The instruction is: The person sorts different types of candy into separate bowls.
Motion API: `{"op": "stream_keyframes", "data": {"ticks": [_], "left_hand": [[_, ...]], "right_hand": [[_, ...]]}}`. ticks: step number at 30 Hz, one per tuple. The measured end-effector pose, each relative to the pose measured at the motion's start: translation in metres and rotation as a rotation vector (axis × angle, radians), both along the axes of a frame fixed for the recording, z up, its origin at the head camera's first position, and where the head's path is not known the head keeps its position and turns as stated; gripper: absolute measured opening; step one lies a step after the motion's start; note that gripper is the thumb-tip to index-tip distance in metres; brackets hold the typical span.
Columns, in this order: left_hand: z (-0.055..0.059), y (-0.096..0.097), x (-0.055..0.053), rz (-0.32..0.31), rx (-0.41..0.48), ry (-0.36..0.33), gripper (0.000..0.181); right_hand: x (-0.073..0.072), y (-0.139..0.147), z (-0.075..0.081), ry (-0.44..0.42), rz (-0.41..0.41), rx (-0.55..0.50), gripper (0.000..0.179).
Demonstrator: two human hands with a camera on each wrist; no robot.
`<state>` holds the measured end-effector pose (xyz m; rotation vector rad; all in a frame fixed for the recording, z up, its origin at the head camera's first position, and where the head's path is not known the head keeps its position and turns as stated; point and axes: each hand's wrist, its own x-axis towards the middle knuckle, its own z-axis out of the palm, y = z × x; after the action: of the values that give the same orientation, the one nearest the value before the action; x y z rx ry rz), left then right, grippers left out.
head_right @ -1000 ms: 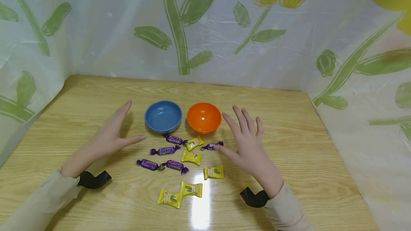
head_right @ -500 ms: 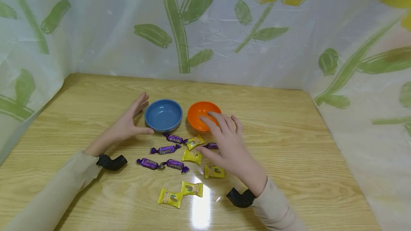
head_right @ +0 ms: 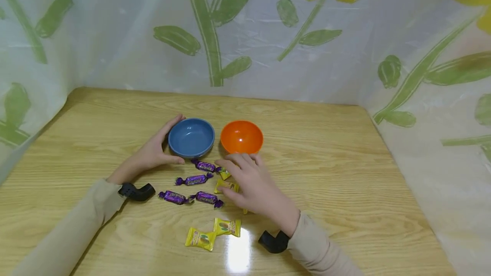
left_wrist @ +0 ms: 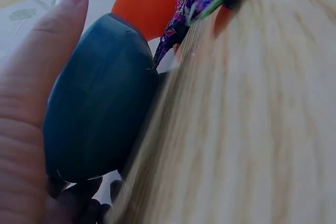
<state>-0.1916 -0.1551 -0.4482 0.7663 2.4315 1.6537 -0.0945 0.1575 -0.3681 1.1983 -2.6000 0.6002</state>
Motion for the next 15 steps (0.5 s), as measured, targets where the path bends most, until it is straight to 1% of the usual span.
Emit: {"op": "stream_keyframes", "data": {"ticks": [4, 7, 10, 15], "left_hand": [[0.0, 0.001, 0.001, 0.019, -0.016, -0.009, 0.12], [0.001, 0.002, 0.001, 0.037, -0.047, -0.019, 0.118], [0.002, 0.002, 0.0, 0.055, -0.073, -0.029, 0.117], [0.001, 0.001, 0.0, 0.073, -0.094, -0.034, 0.116]], "right_hand": [[0.003, -0.003, -0.008, 0.006, 0.02, 0.042, 0.034], [0.004, -0.003, -0.014, 0.0, 0.009, 0.088, 0.024], [0.004, -0.004, -0.019, -0.016, -0.009, 0.134, 0.019], [0.003, -0.006, -0.024, -0.043, -0.018, 0.165, 0.02]]}}
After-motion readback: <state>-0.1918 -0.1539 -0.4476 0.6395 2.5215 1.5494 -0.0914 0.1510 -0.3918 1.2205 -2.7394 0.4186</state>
